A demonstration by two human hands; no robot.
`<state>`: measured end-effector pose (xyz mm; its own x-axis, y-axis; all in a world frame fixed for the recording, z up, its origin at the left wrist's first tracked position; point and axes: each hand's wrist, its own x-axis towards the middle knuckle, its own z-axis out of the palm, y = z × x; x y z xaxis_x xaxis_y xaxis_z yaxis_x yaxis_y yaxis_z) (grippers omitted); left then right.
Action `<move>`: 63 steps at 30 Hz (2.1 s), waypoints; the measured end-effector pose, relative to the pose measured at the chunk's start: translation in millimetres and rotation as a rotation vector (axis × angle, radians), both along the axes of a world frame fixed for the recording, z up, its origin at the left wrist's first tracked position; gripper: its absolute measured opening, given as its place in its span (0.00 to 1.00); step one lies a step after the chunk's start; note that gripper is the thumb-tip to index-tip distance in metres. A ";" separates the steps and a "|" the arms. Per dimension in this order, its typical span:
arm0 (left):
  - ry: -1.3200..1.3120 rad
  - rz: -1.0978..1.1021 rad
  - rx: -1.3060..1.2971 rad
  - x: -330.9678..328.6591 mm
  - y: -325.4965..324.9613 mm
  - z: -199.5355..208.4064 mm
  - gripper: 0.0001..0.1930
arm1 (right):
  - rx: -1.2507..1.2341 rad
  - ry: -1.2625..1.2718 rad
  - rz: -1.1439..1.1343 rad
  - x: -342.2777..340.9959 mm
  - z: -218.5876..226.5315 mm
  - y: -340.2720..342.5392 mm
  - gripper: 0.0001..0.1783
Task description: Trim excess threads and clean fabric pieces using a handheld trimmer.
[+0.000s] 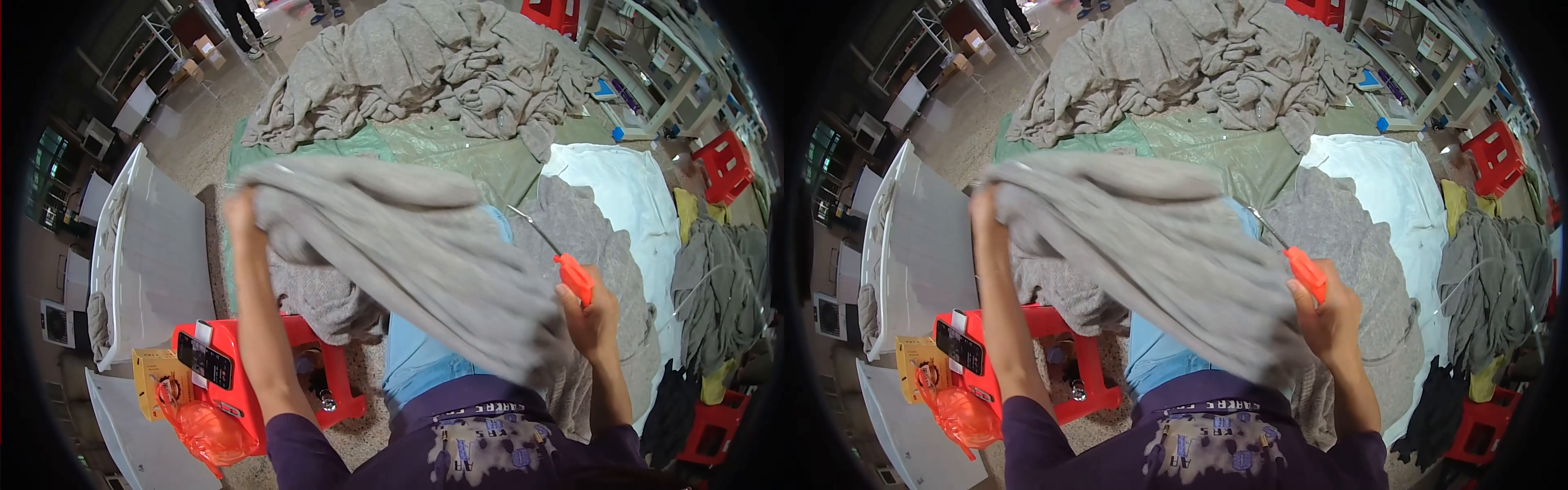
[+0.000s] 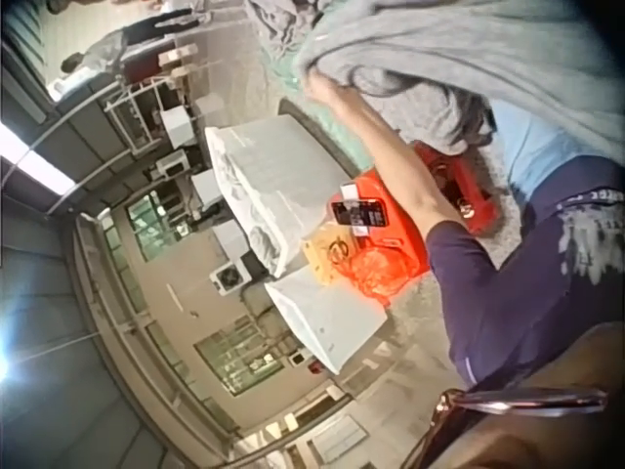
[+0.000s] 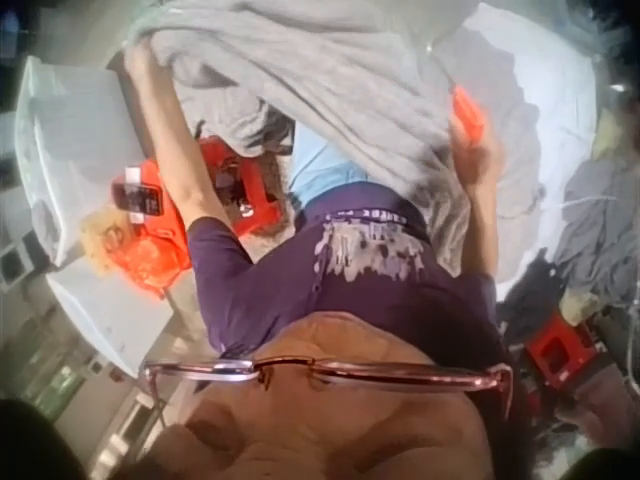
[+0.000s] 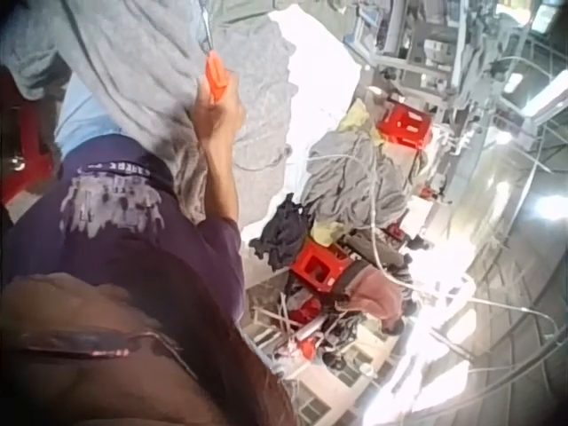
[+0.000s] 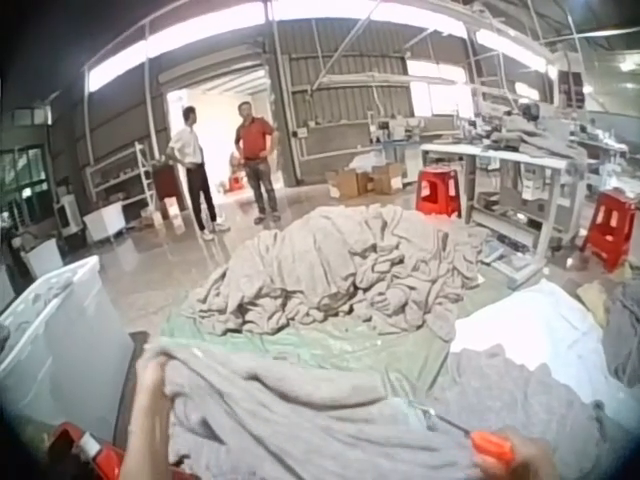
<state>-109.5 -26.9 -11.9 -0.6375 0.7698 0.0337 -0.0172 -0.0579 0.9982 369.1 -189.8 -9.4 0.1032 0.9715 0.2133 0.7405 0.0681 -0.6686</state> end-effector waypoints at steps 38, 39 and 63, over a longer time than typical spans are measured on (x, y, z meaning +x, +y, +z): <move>1.002 -0.020 -0.064 142.3 -191.0 -141.3 0.24 | -0.112 -0.042 -0.186 28.8 -129.3 -115.0 0.45; 0.861 -0.107 -0.024 168.2 -181.9 -125.6 0.20 | -0.131 -0.067 -0.163 26.4 -139.8 -115.3 0.44; -0.467 -1.185 -0.416 330.9 -137.3 -128.1 0.17 | -0.178 0.083 -0.365 54.2 -122.7 -107.7 0.28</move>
